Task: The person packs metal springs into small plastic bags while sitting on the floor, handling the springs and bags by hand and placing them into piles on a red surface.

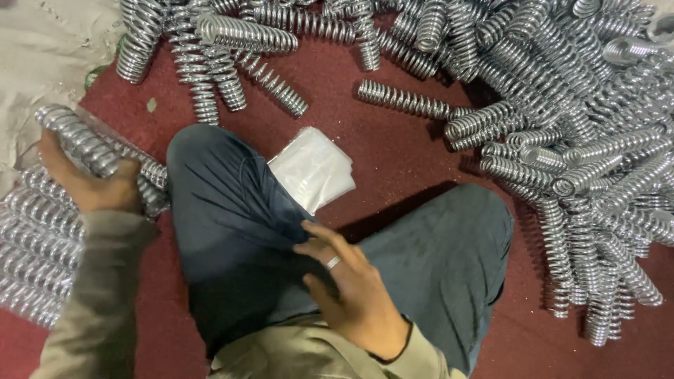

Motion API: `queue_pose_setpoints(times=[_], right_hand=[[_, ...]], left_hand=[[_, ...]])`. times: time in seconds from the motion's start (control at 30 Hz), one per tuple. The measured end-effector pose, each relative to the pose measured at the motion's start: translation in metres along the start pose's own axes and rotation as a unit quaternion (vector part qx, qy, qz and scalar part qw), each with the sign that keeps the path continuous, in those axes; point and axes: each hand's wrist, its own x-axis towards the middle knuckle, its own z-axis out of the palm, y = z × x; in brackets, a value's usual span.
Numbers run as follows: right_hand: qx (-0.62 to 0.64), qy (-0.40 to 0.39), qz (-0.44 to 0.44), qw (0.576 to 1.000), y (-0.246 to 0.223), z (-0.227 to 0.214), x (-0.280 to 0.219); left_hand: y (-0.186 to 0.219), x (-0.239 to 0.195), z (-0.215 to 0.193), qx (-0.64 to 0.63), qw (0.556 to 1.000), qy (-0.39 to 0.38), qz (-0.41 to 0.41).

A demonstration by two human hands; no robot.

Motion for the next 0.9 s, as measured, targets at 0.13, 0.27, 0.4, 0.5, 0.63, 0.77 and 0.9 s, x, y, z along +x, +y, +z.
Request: queue_pose_setpoints(times=[0.13, 0.27, 0.4, 0.5, 0.63, 0.77, 0.9], right_hand=[[-0.036, -0.007, 0.009, 0.999, 0.037, -0.012, -0.001], [-0.011, -0.019, 0.025, 0.999, 0.078, -0.024, 0.015], [-0.011, 0.027, 0.043, 0.999, 0.139, -0.050, 0.070], [-0.123, 0.148, 0.018, 0.981, 0.216, -0.085, 0.129], [-0.334, 0.194, -0.135, 0.913, 0.288, -0.129, 0.195], [-0.516, 0.027, 0.077, 0.853, 0.313, -0.123, 0.198], [-0.467, 0.077, -0.032, 0.880, 0.304, -0.105, 0.170]], left_hand=[[-0.113, 0.006, 0.023, 0.079, 0.996, -0.004, 0.050], [-0.097, -0.002, 0.036, 0.339, 0.937, 0.060, 0.065], [-0.060, -0.007, 0.013, 0.352, 0.915, -0.090, 0.177], [-0.054, 0.001, -0.001, 0.359, 0.898, -0.149, 0.206], [-0.059, 0.020, 0.004, 0.351, 0.893, -0.252, 0.123], [-0.081, 0.018, 0.002, 0.368, 0.874, -0.263, 0.176], [-0.098, 0.033, 0.007, 0.379, 0.842, -0.326, 0.204]])
